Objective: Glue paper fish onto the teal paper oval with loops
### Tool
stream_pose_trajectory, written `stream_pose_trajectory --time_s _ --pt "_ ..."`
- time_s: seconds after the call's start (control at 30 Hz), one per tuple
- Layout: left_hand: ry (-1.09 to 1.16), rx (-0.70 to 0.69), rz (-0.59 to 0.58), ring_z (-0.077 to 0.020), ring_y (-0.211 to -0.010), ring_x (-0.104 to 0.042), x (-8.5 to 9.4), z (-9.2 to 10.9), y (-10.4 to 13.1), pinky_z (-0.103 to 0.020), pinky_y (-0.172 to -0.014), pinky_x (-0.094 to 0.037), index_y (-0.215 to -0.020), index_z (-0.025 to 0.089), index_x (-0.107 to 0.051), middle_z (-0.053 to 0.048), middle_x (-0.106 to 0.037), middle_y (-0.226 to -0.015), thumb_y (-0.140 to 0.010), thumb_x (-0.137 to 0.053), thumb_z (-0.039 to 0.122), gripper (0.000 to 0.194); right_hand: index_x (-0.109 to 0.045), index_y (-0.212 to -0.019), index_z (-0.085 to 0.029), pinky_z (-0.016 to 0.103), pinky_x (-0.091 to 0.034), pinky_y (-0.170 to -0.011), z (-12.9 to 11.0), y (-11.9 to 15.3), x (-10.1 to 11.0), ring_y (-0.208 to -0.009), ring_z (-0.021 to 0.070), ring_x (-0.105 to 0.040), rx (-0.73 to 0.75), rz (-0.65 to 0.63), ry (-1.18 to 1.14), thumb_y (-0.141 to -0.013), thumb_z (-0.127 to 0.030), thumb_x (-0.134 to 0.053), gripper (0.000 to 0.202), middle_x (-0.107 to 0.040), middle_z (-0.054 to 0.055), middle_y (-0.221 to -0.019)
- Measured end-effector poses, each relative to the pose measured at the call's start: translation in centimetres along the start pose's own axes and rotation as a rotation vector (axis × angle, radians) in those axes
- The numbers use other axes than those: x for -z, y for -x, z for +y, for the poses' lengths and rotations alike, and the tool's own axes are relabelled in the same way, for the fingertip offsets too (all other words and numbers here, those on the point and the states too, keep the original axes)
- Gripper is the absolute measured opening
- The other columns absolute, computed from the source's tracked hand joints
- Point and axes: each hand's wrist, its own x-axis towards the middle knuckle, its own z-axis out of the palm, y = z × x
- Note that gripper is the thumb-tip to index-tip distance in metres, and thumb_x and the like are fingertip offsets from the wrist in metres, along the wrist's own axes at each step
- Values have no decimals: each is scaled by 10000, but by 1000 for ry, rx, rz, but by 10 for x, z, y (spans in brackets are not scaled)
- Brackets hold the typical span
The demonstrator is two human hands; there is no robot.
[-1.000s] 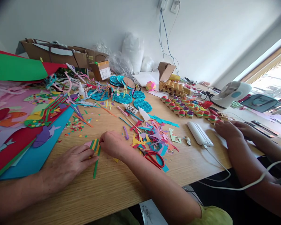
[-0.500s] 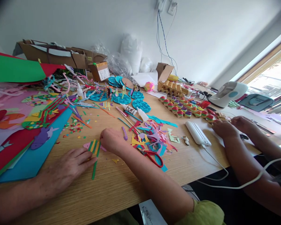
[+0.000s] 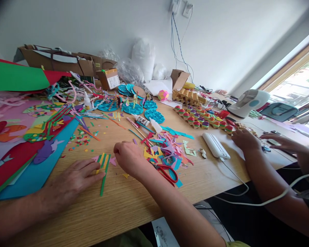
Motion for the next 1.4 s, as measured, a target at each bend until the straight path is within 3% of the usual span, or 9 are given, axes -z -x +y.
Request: stream_pose_trajectory --time_s 0.17,0.37,0.57,0.73,0.87,1.1,1.2,1.3,1.4 --pt "-6 -50 77 -214 -1047 -476 11 -4 -1 -363 -889 -408 -979 232 -594 -37 -600 -1028 -848 -319 55 352 -648 -790 -182 218 -339 -609 2 26 -2 -706 118 -564 10 20 28 -821 -142 -457 197 -644 29 -775" --pt "141 39 172 -218 -952 -522 24 -35 -7 -366 -848 -424 -961 168 -609 -66 -622 -972 -794 -294 23 385 -642 -753 -181 201 -346 -605 -11 59 -8 -696 106 -564 5 -18 -87 -826 -148 -479 182 -632 15 -760" --pt "331 77 219 -171 -918 -557 8 -48 -4 -310 -835 -443 -887 175 -598 -31 -644 -896 -746 -282 -43 409 -654 -761 -183 200 -360 -620 -11 57 -9 -692 102 -568 -1 -21 -194 -816 -147 -490 176 -650 7 -756" --pt "365 34 273 -166 -936 -556 -1 -43 1 -312 -852 -451 -926 183 -599 -32 -649 -938 -802 -315 0 360 -656 -772 -177 209 -366 -631 -5 41 -3 -705 116 -566 -50 58 -156 -831 -153 -469 198 -647 27 -763" --pt "363 57 296 -164 -957 -559 -8 -43 3 -304 -859 -459 -944 193 -601 -36 -638 -964 -812 -324 23 351 -633 -776 -171 215 -357 -602 -18 51 -7 -696 125 -560 -126 173 -105 -856 -174 -442 207 -627 43 -775" --pt "399 77 351 -154 -1009 -551 -18 -41 7 -267 -885 -452 -1034 199 -566 -38 -607 -1040 -800 -334 28 370 -561 -786 -188 180 -359 -617 -48 92 -46 -689 93 -524 289 48 -216 -871 -196 -422 163 -583 6 -759" --pt "407 98 368 -156 -1000 -563 -17 -41 8 -259 -874 -459 -1026 203 -574 -34 -616 -1029 -817 -335 55 351 -542 -780 -191 193 -353 -622 -48 100 -57 -679 96 -510 366 22 -184 -852 -193 -438 127 -579 -2 -751" --pt "412 117 360 -156 -996 -569 -16 -41 8 -265 -876 -457 -1023 214 -579 -28 -619 -1030 -834 -338 80 334 -553 -789 -190 194 -357 -617 -39 103 -55 -681 100 -517 281 51 -178 -848 -178 -441 127 -583 2 -756" --pt "412 112 378 -151 -992 -570 -17 -41 8 -258 -883 -445 -1027 217 -578 -26 -618 -1033 -843 -336 81 333 -581 -786 -188 190 -362 -599 -21 105 -41 -692 104 -540 34 117 -175 -845 -155 -452 146 -597 14 -776"
